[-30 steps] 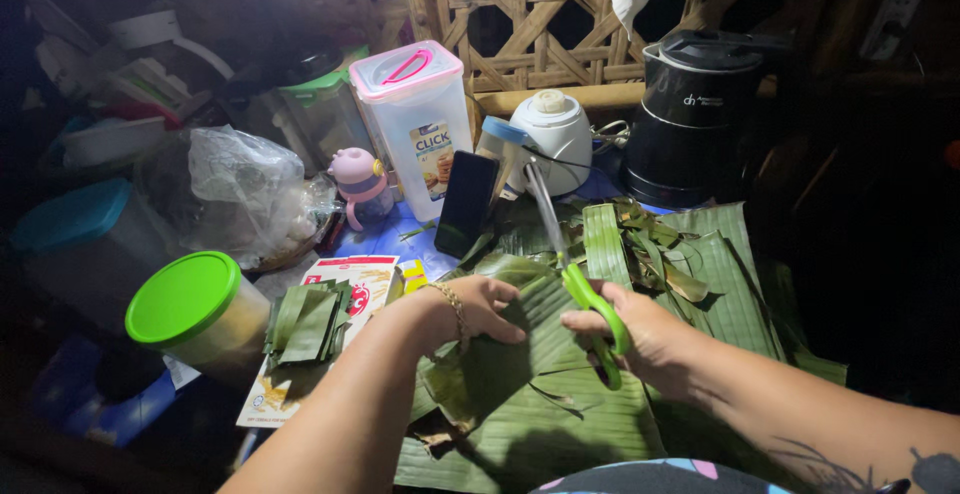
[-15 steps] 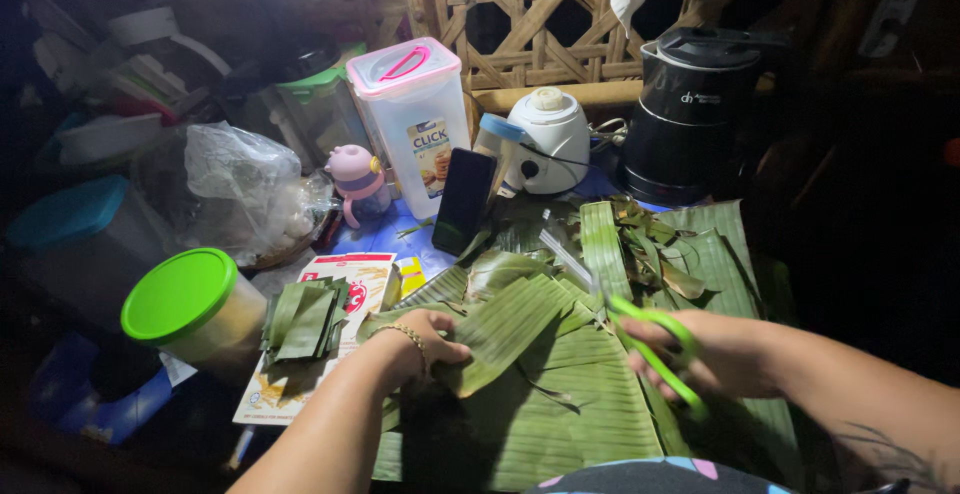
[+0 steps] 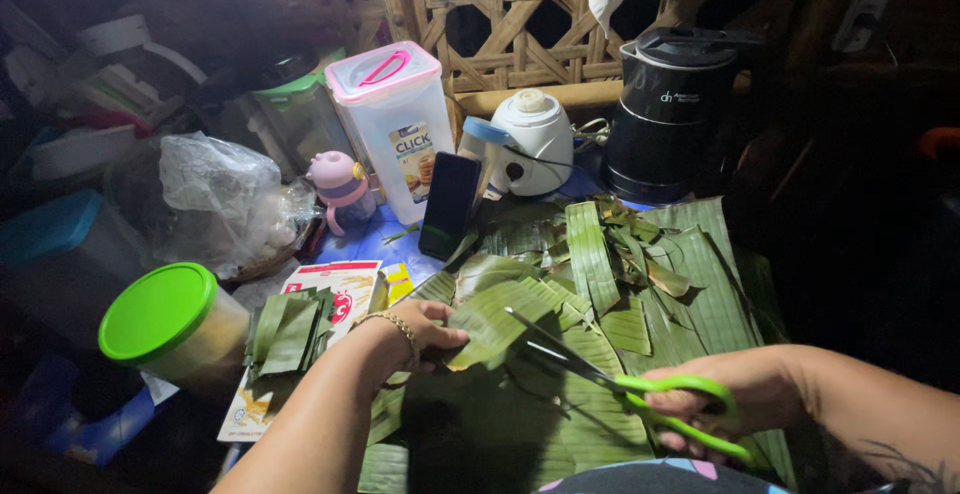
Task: The person uses green-handled scissors to cut large green leaves into smaller rectangular pieces on a cluttered table. The cut pieces are stacked on a box while the person continues trimming additional leaves.
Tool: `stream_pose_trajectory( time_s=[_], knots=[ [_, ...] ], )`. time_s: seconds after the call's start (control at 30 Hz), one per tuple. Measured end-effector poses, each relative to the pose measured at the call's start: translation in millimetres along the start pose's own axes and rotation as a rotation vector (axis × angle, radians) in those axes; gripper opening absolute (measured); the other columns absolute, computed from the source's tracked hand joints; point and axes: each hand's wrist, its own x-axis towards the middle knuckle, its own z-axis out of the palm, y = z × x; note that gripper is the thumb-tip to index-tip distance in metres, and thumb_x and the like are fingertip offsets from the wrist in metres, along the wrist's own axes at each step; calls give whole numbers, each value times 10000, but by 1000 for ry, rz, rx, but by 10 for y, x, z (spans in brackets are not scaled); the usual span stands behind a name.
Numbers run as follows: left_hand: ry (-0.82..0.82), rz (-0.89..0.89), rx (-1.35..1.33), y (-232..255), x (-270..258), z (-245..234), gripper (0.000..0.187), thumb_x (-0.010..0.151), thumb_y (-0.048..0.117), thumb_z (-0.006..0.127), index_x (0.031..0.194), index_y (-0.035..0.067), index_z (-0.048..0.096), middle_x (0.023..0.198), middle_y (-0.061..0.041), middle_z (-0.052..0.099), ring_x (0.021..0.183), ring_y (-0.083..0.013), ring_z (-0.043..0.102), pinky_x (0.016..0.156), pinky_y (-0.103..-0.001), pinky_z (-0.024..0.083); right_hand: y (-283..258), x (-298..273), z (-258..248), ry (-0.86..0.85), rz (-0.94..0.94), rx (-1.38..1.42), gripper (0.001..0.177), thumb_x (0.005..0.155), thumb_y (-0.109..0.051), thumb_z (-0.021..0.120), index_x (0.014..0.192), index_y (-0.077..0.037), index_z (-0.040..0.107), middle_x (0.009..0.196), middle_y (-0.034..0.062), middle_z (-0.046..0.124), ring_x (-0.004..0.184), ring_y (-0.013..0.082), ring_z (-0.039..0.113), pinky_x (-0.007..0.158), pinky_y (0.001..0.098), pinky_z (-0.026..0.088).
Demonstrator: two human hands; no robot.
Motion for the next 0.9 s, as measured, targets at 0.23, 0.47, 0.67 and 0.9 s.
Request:
stream_pose_trajectory(
  time_s=[0.23, 0.47, 0.67, 0.9],
  knots=[
    [-69, 21, -100, -120, -51, 55, 549, 763, 169, 874, 1271, 145, 670, 976, -50, 746, 795, -178, 710, 652, -373, 566, -184, 212, 114, 5, -49, 6, 456, 960, -526, 672, 857, -115, 503, 912, 31, 636, 836, 161, 614, 729, 313, 534],
    [15, 70, 133, -149, -48, 83, 687, 728, 219, 893, 1352, 103, 630, 1083, -83, 729, 833, -178, 709, 614, -366, 589, -271, 287, 248, 49, -52, 3, 338, 967, -468, 656, 888, -170, 515, 838, 7, 587, 789, 132, 602, 690, 297, 518],
    [31, 135, 124, -259, -18, 81, 700, 687, 242, 910, 1320, 68, 667, 938, -115, 748, 716, -217, 634, 529, -316, 484, -237, 298, 303, 170, -39, -69, 241, 920, -363, 692, 1000, -159, 591, 801, -2, 618, 697, 122, 601, 594, 286, 482],
    [14, 187, 84, -227, -17, 5, 559, 730, 224, 912, 1236, 106, 707, 946, -45, 755, 712, -103, 633, 620, -261, 483, -188, 289, 328, 153, -115, -52, 340, 976, -318, 720, 1152, -96, 531, 830, 41, 629, 680, 147, 597, 594, 292, 497]
  ],
)
